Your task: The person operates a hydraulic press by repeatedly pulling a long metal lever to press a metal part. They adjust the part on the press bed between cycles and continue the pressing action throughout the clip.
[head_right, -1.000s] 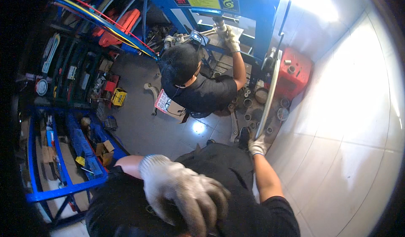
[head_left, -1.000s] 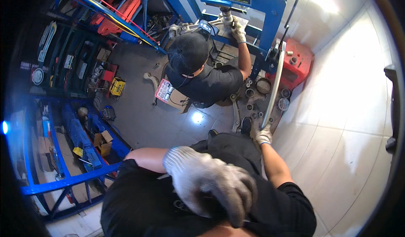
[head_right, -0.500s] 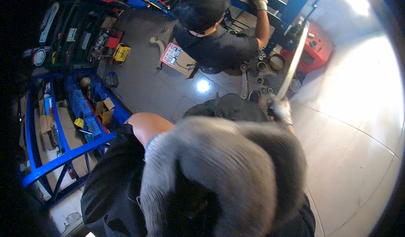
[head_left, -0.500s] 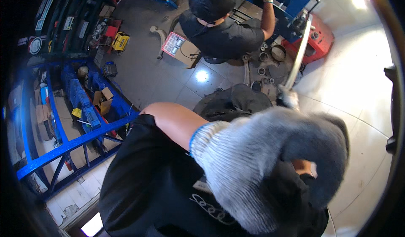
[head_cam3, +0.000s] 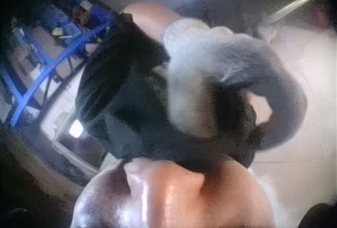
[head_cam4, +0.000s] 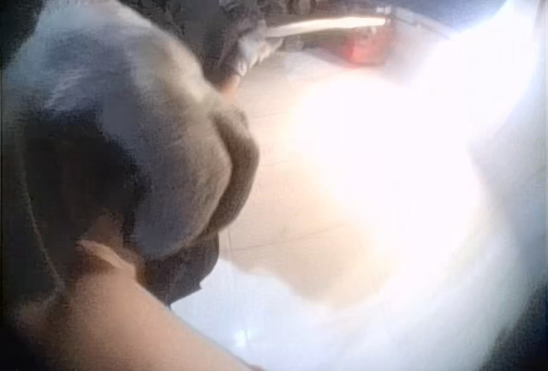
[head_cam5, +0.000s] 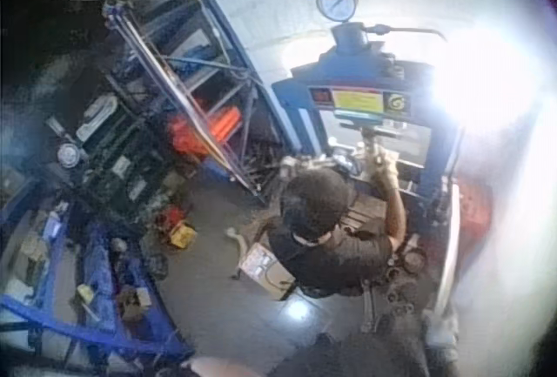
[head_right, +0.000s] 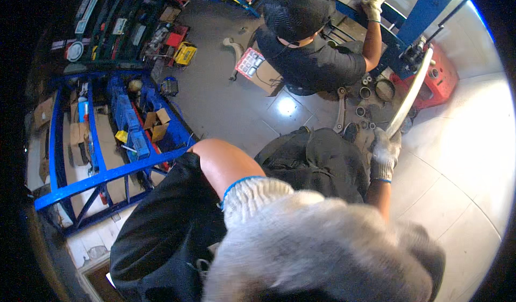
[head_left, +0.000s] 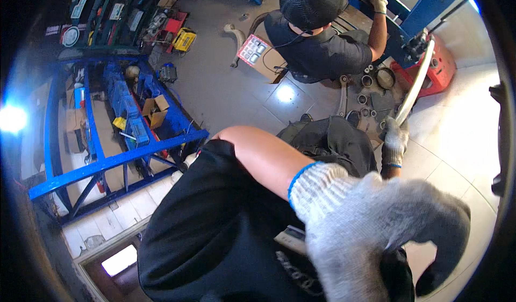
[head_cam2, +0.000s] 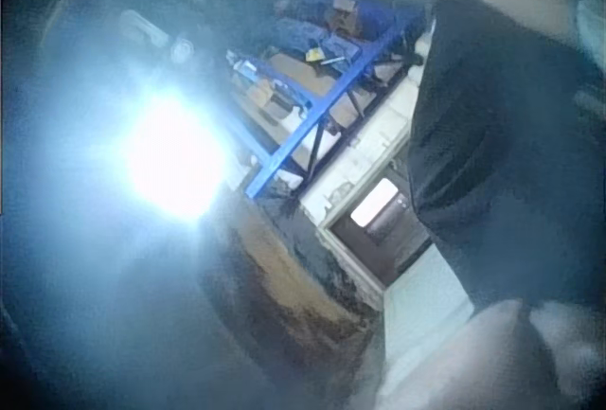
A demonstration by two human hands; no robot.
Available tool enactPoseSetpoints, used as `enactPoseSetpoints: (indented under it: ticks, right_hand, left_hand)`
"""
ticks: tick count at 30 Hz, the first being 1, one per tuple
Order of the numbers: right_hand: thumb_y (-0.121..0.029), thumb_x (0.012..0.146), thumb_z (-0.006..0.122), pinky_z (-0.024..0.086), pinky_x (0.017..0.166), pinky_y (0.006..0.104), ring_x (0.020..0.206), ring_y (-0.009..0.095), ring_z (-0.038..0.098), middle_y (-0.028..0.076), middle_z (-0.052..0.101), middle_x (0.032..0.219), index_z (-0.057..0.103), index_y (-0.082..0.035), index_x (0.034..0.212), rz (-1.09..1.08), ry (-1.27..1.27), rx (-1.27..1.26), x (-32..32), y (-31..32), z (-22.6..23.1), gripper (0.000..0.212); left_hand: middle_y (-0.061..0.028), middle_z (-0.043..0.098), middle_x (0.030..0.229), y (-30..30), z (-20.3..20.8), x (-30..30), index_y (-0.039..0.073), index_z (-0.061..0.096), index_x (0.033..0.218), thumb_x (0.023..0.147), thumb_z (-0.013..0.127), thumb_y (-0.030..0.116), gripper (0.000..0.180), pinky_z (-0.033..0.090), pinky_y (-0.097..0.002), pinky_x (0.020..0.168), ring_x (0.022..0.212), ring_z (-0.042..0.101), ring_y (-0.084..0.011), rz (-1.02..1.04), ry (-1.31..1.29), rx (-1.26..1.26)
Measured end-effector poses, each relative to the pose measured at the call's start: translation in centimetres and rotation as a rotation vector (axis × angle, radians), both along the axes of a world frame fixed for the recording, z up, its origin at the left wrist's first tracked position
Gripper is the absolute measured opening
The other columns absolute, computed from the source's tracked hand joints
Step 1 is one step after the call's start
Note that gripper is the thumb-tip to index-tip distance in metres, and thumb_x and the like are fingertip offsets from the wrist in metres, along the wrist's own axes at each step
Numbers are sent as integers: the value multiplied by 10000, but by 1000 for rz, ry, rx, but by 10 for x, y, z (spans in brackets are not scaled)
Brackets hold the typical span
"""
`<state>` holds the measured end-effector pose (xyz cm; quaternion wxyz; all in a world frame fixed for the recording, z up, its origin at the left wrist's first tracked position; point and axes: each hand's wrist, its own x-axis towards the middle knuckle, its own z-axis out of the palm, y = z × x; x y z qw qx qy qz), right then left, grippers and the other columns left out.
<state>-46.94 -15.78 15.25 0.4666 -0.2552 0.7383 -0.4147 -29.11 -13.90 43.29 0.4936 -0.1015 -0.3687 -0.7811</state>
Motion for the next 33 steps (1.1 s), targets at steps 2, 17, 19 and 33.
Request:
enactPoseSetpoints:
  ticks: [2, 17, 19, 33]
  right_hand:
    - [-264, 863, 740, 553, 703, 367, 846, 230, 655, 149, 681, 935, 545, 29, 1229, 128, 128, -126, 6, 10, -19, 508]
    - [-398, 828, 697, 498, 998, 460, 1150, 400, 638, 221, 658, 1226, 482, -116, 1282, 232, 397, 669, 33, 20, -106, 577]
    - [-428, 816, 748, 490, 1014, 450, 1201, 374, 616, 222, 642, 1270, 492, -75, 1299, 227, 348, 713, 37, 14, -118, 651]
    - [-353, 872, 713, 486, 467, 377, 532, 223, 597, 95, 631, 724, 613, -10, 1015, 335, -115, 347, -34, 42, -131, 384]
  left_hand:
    - [-171, 614, 1195, -16, -5, 6, 13, 590, 1273, 766, 853, 297, 638, 541, -365, 916, 1060, 638, -245, -241, -63, -13]
    - [-188, 678, 1057, -28, -154, 139, -4, 671, 1032, 856, 661, 185, 259, 476, -534, 972, 1024, 636, -365, -25, -998, 1098]
    - [-137, 700, 1034, -9, -189, 178, -9, 668, 1073, 870, 660, 130, 246, 550, -387, 887, 944, 680, -276, 32, -1287, 1013]
    - [-87, 637, 732, 160, -409, 435, 55, 662, 879, 903, 569, 198, 173, 470, -379, 603, 627, 595, -231, -69, -2159, 862]
